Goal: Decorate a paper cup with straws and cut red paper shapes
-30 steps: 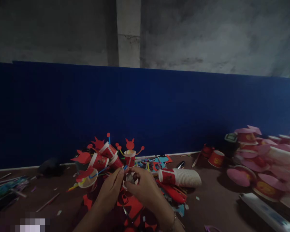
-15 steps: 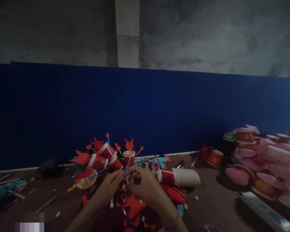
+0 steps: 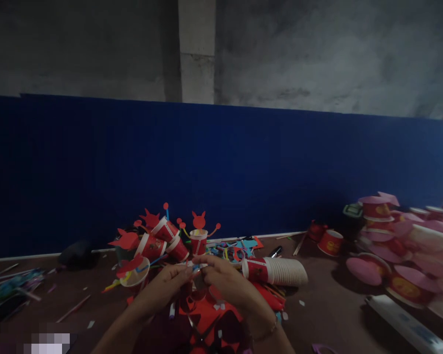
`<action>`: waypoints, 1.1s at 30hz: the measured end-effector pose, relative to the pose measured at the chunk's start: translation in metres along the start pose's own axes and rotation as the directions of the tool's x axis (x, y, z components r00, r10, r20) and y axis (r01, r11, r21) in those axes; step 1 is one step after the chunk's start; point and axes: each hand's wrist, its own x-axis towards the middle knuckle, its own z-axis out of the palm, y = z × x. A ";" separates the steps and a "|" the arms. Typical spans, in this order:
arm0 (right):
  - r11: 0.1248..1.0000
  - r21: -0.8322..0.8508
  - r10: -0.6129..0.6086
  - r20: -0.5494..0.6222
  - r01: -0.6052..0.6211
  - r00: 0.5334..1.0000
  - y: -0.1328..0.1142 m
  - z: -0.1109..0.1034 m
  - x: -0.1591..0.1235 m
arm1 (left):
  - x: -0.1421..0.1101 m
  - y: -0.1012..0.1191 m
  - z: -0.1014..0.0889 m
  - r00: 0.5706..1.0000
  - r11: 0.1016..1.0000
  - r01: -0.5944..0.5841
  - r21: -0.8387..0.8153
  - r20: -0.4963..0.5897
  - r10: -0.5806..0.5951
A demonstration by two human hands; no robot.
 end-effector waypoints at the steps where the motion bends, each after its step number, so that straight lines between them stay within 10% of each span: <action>1: 1.000 0.019 0.012 -0.012 -0.012 1.000 0.000 -0.001 0.001 | -0.001 0.000 0.000 1.000 1.000 0.012 -0.001 0.028 -0.012; 10: 0.998 -0.021 0.056 -0.126 -0.059 0.990 0.001 0.001 0.010 | -0.003 0.000 -0.005 0.992 0.994 -0.055 0.100 0.121 0.043; 24: 0.984 -0.173 -0.069 -0.095 0.051 0.993 0.000 0.004 0.006 | -0.014 0.022 -0.010 0.935 0.873 -0.111 0.475 -0.248 0.254; 33: 0.975 -0.219 -0.022 0.030 0.028 0.999 -0.007 0.006 -0.005 | -0.004 0.012 -0.013 0.907 0.896 -0.150 0.418 -0.303 0.293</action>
